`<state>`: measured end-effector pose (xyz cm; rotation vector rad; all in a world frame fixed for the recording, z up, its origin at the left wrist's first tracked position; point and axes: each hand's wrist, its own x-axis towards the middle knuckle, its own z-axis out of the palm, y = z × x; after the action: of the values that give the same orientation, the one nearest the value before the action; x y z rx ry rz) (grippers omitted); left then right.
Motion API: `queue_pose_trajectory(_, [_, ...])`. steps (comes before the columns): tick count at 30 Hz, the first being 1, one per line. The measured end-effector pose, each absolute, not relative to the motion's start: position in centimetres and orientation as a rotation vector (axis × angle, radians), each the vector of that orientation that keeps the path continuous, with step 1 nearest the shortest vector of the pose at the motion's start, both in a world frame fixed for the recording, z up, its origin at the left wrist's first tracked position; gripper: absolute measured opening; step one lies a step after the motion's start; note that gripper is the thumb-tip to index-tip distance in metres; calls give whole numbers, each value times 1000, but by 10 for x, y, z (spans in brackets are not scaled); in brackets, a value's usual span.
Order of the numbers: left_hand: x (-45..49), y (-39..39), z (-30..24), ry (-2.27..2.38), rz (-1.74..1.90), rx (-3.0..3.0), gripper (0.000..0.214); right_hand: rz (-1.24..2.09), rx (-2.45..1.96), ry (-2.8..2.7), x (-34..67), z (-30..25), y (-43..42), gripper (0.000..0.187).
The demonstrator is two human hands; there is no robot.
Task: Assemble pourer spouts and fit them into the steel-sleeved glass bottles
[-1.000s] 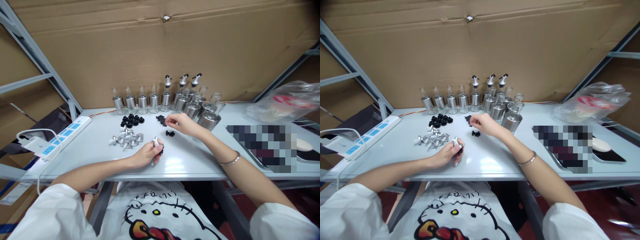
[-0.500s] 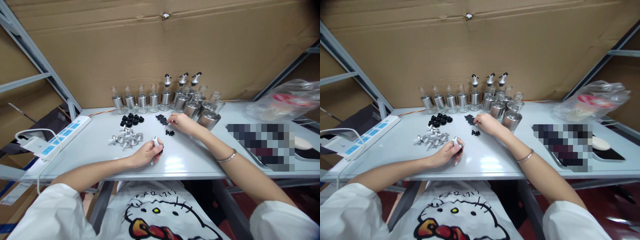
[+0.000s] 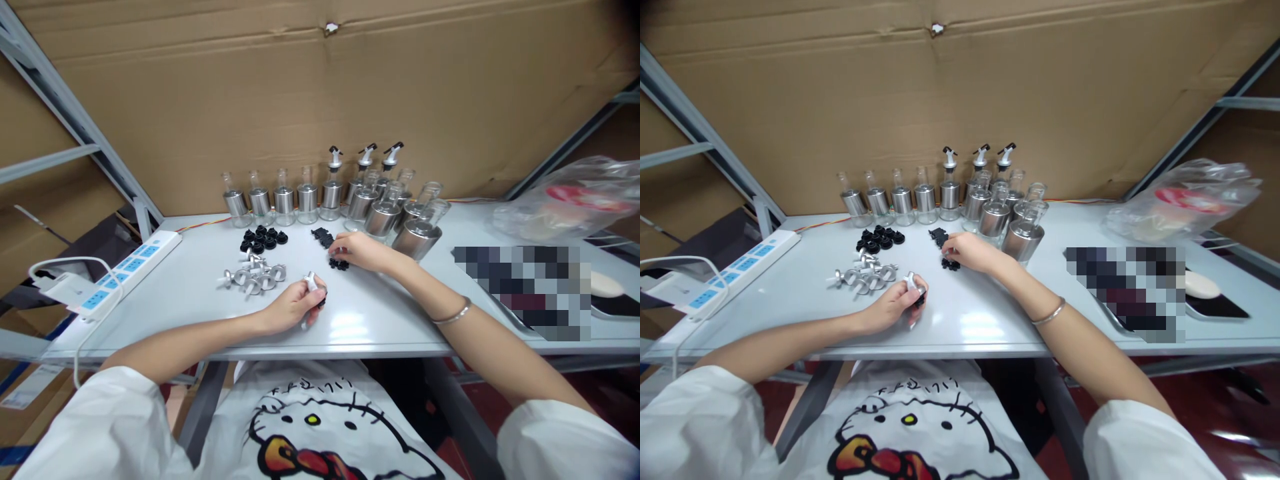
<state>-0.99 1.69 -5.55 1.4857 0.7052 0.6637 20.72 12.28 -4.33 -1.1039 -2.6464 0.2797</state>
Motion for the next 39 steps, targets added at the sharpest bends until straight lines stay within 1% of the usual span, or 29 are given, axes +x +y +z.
queue_pose_trajectory(5, [-10, 17, -55, 715, 656, 1478, 53, 278, -1018, -2604, 208, -45, 124, 22])
queue_pose_trajectory(7, [-9, 17, -55, 713, 654, 1475, 53, 325, -977, -2597, 208, -44, 124, 24])
queue_pose_trajectory(11, [-9, 17, -56, 718, 657, 1465, 53, 435, -960, -2629, 207, -43, 123, 22])
queue_pose_trajectory(18, [-10, 17, -56, 709, 664, 1465, 51, 461, -1006, -2646, 205, -40, 121, 22])
queue_pose_trajectory(31, [-10, 17, -55, 715, 657, 1471, 51, 364, -1072, -2641, 206, -41, 123, 21])
queue_pose_trajectory(39, [-10, 18, -56, 715, 653, 1457, 51, 245, -1260, -2613, 207, -45, 127, 15])
